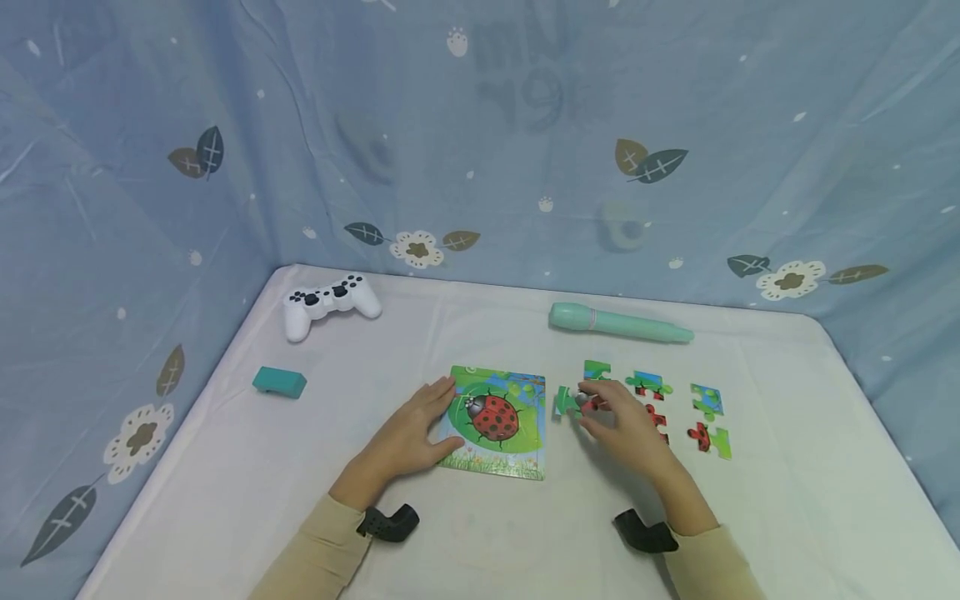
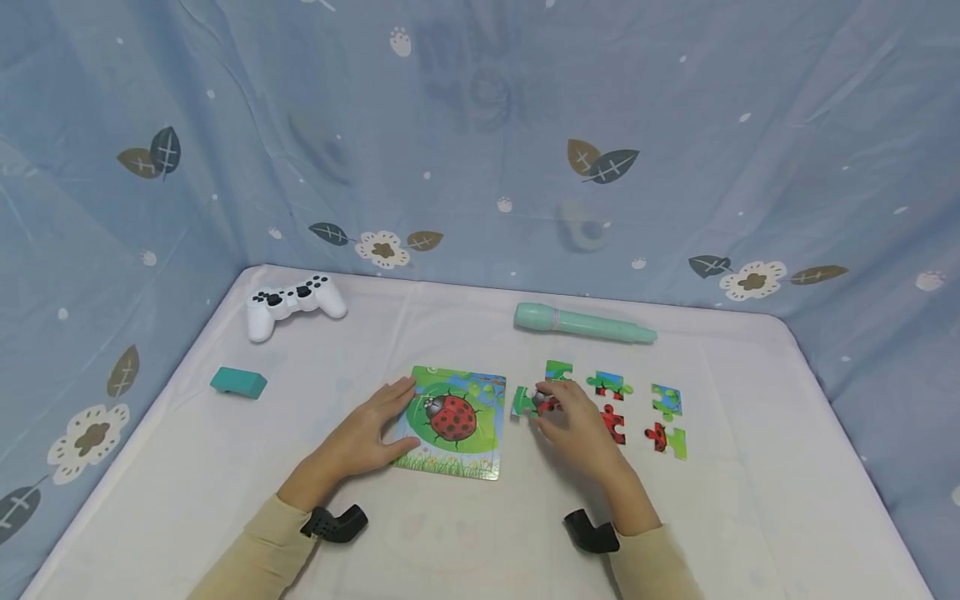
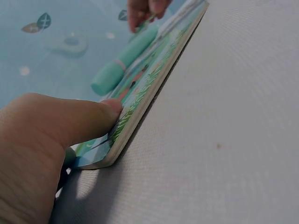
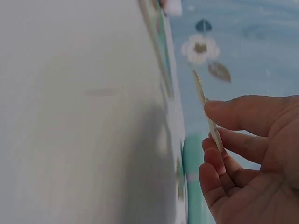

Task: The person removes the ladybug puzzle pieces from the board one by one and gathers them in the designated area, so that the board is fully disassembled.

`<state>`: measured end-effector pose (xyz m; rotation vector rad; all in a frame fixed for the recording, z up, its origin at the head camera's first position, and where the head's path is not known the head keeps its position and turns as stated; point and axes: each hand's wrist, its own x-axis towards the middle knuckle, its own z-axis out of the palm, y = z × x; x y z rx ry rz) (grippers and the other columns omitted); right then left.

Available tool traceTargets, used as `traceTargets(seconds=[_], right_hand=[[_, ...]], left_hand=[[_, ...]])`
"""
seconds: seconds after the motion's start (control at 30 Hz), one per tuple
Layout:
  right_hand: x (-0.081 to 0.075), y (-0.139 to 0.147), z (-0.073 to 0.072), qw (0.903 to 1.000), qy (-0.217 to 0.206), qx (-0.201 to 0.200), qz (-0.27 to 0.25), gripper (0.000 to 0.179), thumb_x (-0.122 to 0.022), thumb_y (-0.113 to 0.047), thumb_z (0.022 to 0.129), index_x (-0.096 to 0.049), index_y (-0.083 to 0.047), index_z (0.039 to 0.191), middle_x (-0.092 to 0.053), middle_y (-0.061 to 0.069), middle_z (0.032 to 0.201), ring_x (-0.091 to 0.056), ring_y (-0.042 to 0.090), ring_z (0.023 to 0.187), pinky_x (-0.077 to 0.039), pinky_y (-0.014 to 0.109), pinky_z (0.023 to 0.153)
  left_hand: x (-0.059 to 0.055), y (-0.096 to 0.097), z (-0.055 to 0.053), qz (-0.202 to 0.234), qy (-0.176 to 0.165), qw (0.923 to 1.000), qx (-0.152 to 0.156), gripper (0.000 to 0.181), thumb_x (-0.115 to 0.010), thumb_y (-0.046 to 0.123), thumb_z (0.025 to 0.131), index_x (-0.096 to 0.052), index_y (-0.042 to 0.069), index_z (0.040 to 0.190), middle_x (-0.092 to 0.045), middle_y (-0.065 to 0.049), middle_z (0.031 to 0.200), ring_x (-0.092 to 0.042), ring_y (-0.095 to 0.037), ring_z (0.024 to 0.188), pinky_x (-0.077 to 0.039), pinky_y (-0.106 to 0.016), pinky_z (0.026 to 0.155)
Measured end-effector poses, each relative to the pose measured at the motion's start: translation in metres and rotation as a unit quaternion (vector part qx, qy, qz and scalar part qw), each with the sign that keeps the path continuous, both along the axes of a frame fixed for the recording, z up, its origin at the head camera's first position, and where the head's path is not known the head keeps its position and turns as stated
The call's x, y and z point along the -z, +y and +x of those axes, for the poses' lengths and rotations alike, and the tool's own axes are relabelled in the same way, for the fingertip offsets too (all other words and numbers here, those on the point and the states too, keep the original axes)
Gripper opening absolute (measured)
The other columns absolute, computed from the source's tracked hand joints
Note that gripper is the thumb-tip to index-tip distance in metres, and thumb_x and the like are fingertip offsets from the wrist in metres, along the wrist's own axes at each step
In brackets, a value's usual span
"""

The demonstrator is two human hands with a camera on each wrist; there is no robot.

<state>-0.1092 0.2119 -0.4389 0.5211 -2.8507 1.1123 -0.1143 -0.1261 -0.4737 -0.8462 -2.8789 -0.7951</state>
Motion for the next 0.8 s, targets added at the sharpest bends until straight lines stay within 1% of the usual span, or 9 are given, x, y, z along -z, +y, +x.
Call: traceTargets(seconds=[0.07,0.17,0.2,0.3,0.47,0.57,0.67,0.8], right_hand=[[0.002,0.011,0.003,0.9999,-0.012,0.005,0.003,0.047,-0.070,-0.006,0.083,-0.055,-0.003,0.128,-0.058,0.007,0.114,-0.060,0.021,0.099,-0.054,0.040,0.085],[0.004,0.023,0.006,0.9996,-0.024,0.002,0.012,0.046,-0.070,-0.007,0.084,-0.056,-0.004,0.128,-0.059,0.005,0.112,-0.057,0.019,0.097,-0.052,0.037,0.084],[0.005,0.026,0.007,0.9996,-0.025,0.001,0.015,0.046,-0.070,-0.008,0.084,-0.056,-0.004,0.128,-0.060,0.005,0.112,-0.057,0.017,0.097,-0.051,0.036,0.084],[0.006,0.032,0.008,0.9995,-0.020,-0.006,0.022,0.045,-0.070,-0.009,0.084,-0.056,-0.004,0.127,-0.060,0.005,0.113,-0.055,0.016,0.097,-0.050,0.037,0.085],[0.007,0.035,0.009,0.9995,-0.003,-0.012,0.030,0.042,-0.070,-0.006,0.083,-0.058,-0.001,0.123,-0.060,0.008,0.113,-0.054,0.019,0.101,-0.047,0.042,0.089],[0.008,0.035,0.008,0.9992,0.005,-0.014,0.038,0.040,-0.070,-0.004,0.083,-0.059,0.000,0.121,-0.058,0.009,0.113,-0.052,0.021,0.102,-0.045,0.045,0.088],[0.009,0.037,0.007,0.9989,0.004,-0.016,0.043,0.039,-0.068,-0.003,0.083,-0.059,0.001,0.121,-0.056,0.011,0.111,-0.051,0.023,0.102,-0.044,0.047,0.087],[0.014,0.038,0.006,0.9984,0.003,-0.015,0.054,0.040,-0.069,-0.004,0.083,-0.059,0.001,0.121,-0.053,0.013,0.113,-0.048,0.027,0.107,-0.045,0.049,0.088]], left_hand=[[0.000,0.000,0.000,-0.001,0.001,1.0000,0.000,0.079,-0.063,0.050,0.084,-0.042,-0.001,0.141,-0.034,-0.011,0.152,-0.031,-0.025,0.141,-0.025,-0.039,0.118],[0.000,0.000,0.000,-0.001,0.003,1.0000,0.001,0.079,-0.063,0.050,0.084,-0.042,-0.001,0.140,-0.034,-0.012,0.152,-0.031,-0.026,0.141,-0.025,-0.039,0.117],[0.000,0.000,0.000,0.000,0.004,1.0000,0.002,0.079,-0.063,0.050,0.084,-0.042,-0.002,0.140,-0.034,-0.012,0.152,-0.031,-0.026,0.141,-0.025,-0.039,0.117],[0.000,0.000,0.001,0.000,0.006,1.0000,0.002,0.079,-0.063,0.050,0.084,-0.042,-0.002,0.141,-0.034,-0.012,0.152,-0.031,-0.026,0.141,-0.025,-0.039,0.117],[-0.001,0.001,0.001,-0.001,0.010,0.9999,0.004,0.079,-0.063,0.049,0.084,-0.042,-0.002,0.140,-0.035,-0.013,0.151,-0.031,-0.026,0.141,-0.025,-0.039,0.117],[-0.001,0.001,0.001,0.002,0.008,1.0000,0.001,0.079,-0.064,0.049,0.084,-0.042,-0.002,0.140,-0.035,-0.013,0.151,-0.031,-0.027,0.141,-0.025,-0.040,0.117],[-0.001,0.001,0.001,0.000,0.009,1.0000,-0.001,0.079,-0.064,0.049,0.084,-0.042,-0.002,0.140,-0.035,-0.013,0.151,-0.032,-0.027,0.141,-0.026,-0.040,0.117],[-0.001,0.001,0.001,-0.003,0.015,0.9999,0.000,0.079,-0.064,0.048,0.084,-0.042,-0.003,0.140,-0.035,-0.013,0.151,-0.033,-0.027,0.140,-0.027,-0.041,0.117]])
